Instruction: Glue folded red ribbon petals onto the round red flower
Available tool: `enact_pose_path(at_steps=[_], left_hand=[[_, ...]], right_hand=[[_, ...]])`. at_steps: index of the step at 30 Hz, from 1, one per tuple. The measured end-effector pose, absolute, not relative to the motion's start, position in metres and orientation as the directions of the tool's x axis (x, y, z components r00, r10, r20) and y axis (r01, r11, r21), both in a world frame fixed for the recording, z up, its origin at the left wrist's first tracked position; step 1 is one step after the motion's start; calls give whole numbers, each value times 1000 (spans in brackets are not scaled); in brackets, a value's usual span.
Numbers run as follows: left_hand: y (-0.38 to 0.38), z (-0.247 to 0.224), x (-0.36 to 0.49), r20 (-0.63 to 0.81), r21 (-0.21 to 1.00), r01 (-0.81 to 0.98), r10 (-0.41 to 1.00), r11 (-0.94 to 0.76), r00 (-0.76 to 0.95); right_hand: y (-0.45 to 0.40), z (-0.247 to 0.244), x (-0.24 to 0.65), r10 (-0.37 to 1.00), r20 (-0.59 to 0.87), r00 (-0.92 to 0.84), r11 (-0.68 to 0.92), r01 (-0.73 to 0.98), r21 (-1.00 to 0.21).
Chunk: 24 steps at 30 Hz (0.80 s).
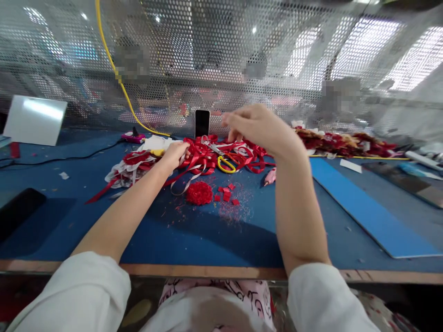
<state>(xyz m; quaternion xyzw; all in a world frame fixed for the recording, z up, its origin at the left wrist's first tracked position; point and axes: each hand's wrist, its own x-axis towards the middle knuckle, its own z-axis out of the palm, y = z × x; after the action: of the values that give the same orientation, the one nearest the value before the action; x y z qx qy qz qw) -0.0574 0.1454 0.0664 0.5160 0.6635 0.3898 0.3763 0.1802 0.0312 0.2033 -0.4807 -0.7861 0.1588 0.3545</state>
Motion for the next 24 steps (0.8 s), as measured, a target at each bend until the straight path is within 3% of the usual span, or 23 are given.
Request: enact_pose_path(at_steps=[4, 12, 18, 24], left_hand=[[145, 68, -55, -75, 927, 360, 993, 104, -94], [137, 68, -42, 90, 918, 373, 988, -132, 129], [136, 70, -45, 217, 826, 496, 964, -266, 155], [142, 76, -56, 351, 638, 671, 918, -377, 182]], right_hand=[[85, 159, 172, 878, 287, -383, 477, 651, -590], [136, 89, 147, 855, 366, -367, 518, 593, -617], [151, 77, 156, 916, 362, -176, 379, 681, -627], [155, 75, 181, 911, 412, 32, 229, 792, -566]])
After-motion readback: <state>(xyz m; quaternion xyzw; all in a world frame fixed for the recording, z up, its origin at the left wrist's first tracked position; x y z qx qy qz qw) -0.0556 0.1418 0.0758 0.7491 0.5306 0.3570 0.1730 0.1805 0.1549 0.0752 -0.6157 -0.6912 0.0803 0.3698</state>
